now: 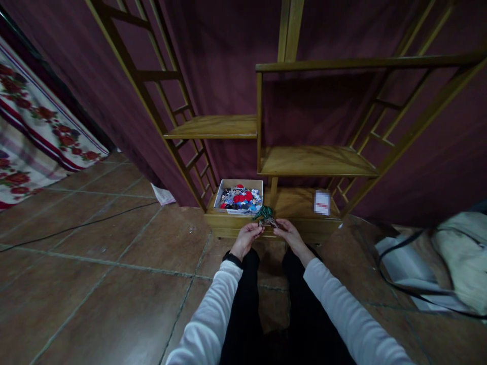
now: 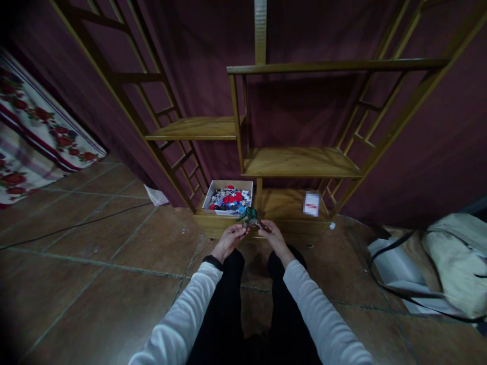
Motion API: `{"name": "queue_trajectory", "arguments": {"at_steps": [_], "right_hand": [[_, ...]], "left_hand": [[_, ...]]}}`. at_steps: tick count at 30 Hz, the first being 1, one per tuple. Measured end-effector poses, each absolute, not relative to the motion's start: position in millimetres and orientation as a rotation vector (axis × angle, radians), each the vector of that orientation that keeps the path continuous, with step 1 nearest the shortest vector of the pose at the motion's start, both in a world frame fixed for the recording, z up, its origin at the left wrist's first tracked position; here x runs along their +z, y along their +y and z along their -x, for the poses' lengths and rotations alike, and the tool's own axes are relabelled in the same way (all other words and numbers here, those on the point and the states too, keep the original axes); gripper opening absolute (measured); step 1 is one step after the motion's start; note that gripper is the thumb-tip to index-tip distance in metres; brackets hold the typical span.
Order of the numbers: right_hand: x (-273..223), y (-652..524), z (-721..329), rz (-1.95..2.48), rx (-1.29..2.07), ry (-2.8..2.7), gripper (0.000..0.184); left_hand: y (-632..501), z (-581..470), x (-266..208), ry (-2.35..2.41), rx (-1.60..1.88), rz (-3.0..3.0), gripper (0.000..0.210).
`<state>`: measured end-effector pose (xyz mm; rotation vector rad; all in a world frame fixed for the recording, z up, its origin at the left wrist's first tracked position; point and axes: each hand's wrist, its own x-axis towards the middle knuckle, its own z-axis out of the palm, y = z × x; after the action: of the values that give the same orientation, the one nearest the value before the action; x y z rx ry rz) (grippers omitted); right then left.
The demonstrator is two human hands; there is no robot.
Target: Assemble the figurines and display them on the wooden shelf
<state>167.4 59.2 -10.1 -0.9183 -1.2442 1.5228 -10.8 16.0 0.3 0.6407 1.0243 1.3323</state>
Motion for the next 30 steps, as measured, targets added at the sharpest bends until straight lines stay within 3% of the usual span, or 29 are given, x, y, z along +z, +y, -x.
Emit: {"name": "queue_trajectory", "arguments": {"at_steps": [15,21,30], "right_hand": [[-18.1,62.0,-164.6,0.862,1.646,-1.085,0.042],[-13.9,59.9,-164.8,0.845,1.751,-0.987,0.040],[-19.0,55.8,-169.5,0.671,1.967,-1.024,0.042]], "left_hand": [[7.8,5.6,7.5,0.985,1.292,-0.765,0.028],[8.4,7.7,7.9,1.012,1.424,-0.632,0.026],[7.3,10.1,7.0,0.899,1.410,-0.528,0.037]]}}
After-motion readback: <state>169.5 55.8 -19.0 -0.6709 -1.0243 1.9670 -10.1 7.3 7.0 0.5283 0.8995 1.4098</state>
